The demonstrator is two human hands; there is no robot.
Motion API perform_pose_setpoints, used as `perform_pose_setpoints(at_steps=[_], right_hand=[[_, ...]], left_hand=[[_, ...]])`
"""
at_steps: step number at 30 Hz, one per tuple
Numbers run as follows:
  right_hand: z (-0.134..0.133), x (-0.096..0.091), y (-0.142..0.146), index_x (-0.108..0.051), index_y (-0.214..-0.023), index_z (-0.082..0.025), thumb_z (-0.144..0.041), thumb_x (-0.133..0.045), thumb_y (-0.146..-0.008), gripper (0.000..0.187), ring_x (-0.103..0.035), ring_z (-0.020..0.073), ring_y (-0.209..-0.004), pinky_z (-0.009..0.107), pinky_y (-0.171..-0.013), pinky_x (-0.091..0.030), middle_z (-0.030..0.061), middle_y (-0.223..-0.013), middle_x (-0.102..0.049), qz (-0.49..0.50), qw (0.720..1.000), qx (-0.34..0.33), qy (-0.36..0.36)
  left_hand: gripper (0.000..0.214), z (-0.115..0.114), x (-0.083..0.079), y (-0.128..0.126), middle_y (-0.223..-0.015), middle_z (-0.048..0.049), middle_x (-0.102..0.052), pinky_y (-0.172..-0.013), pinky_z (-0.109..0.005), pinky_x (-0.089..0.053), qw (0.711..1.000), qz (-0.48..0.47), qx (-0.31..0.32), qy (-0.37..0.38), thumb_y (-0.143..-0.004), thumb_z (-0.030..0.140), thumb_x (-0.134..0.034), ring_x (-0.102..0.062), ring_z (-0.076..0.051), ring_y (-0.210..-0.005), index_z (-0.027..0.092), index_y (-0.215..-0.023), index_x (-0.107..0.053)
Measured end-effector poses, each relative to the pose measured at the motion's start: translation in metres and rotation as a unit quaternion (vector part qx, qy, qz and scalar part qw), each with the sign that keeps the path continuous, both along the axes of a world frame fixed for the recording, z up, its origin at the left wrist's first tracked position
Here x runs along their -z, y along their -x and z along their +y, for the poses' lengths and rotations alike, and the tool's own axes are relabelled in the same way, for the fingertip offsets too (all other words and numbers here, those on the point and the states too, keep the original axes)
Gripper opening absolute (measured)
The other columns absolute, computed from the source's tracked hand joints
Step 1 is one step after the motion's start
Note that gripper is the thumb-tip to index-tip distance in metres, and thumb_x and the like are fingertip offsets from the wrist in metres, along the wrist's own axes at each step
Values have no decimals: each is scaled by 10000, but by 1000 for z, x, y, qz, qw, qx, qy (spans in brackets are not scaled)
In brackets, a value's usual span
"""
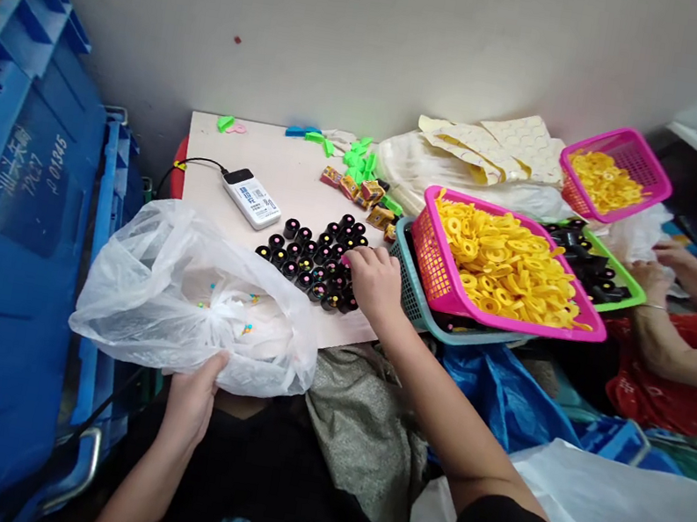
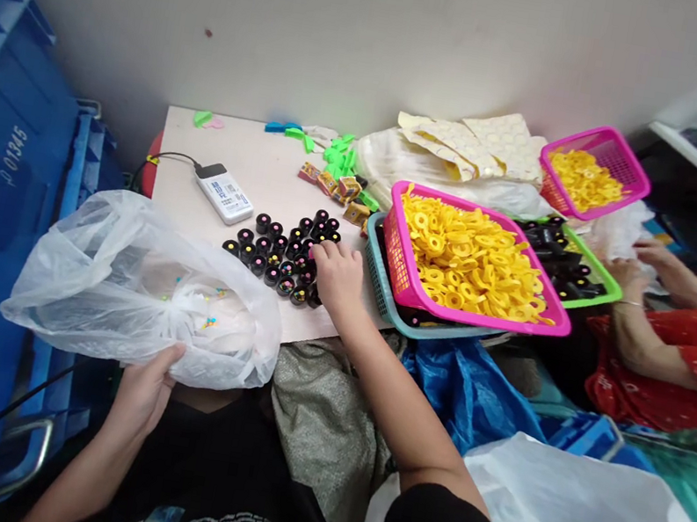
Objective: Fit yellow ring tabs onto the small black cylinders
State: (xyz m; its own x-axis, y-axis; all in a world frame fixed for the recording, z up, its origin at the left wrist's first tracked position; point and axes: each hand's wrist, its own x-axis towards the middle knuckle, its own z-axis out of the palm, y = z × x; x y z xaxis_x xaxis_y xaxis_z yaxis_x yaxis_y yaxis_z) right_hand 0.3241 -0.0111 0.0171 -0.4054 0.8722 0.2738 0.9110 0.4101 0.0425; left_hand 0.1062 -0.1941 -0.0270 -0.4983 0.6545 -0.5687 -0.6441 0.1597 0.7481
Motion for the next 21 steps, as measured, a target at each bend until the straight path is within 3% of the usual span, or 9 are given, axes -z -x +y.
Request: perform_pose_setpoints(at_steps=[5,7,9,12,16,21], right_hand=[[-16,-12,9,-683,-986,-194,-212,-575,-894,143,-589,238,-919,364,-823,-444,83,-1017,-712,244,970,8,3],[-34,-14,24,-677,-981,-196,-243,-598,-879,138,-612,202,-832,332,-770,-477,67,-979,-711,332,941,-6,66],[-56,-12,44,-678,-975,-196,-271,-617,-871,142,-621,164,-762,286,-702,-486,46,-946,-714,368,910,-54,181],[-83,0,74,-687,-965,-186,-245,-619,-874,128,-636,148,-760,261,-706,-480,45,-933,-712,296,894,-111,319],[-93,15,95,-692,-987,-174,-190,-576,-880,159,-651,194,-865,282,-751,-458,92,-1022,-693,122,933,-79,329],[-95,16,98,-694,-997,-187,-207,-586,-853,181,-658,205,-868,278,-722,-442,81,-1011,-700,64,932,-70,350]], left_hand=[[573,0,2,-2,-1293,-103,-623,-1151,-469,-347,1000,9,-8,-6,-686,52,-663,-552,-271,-1258,164,-1243,-592],[563,0,5,-3,-1292,-112,-622,-1154,-467,-342,1000,12,-7,-14,-669,64,-670,-547,-279,-1264,141,-1223,-602],[563,-2,8,-3,-1295,-119,-618,-1153,-467,-342,1000,17,-3,-24,-653,75,-676,-544,-285,-1267,125,-1209,-608],[558,-4,15,-4,-1283,-124,-626,-1141,-473,-357,999,31,1,-31,-649,101,-691,-544,-291,-1266,118,-1201,-614],[537,-6,18,-5,-1252,-126,-645,-1143,-459,-356,999,49,-12,-18,-649,123,-718,-548,-287,-1263,108,-1178,-625],[568,-6,12,-7,-1274,-118,-638,-1092,-457,-427,999,-9,-14,-28,-648,82,-702,-593,-285,-1207,129,-1207,-614]])
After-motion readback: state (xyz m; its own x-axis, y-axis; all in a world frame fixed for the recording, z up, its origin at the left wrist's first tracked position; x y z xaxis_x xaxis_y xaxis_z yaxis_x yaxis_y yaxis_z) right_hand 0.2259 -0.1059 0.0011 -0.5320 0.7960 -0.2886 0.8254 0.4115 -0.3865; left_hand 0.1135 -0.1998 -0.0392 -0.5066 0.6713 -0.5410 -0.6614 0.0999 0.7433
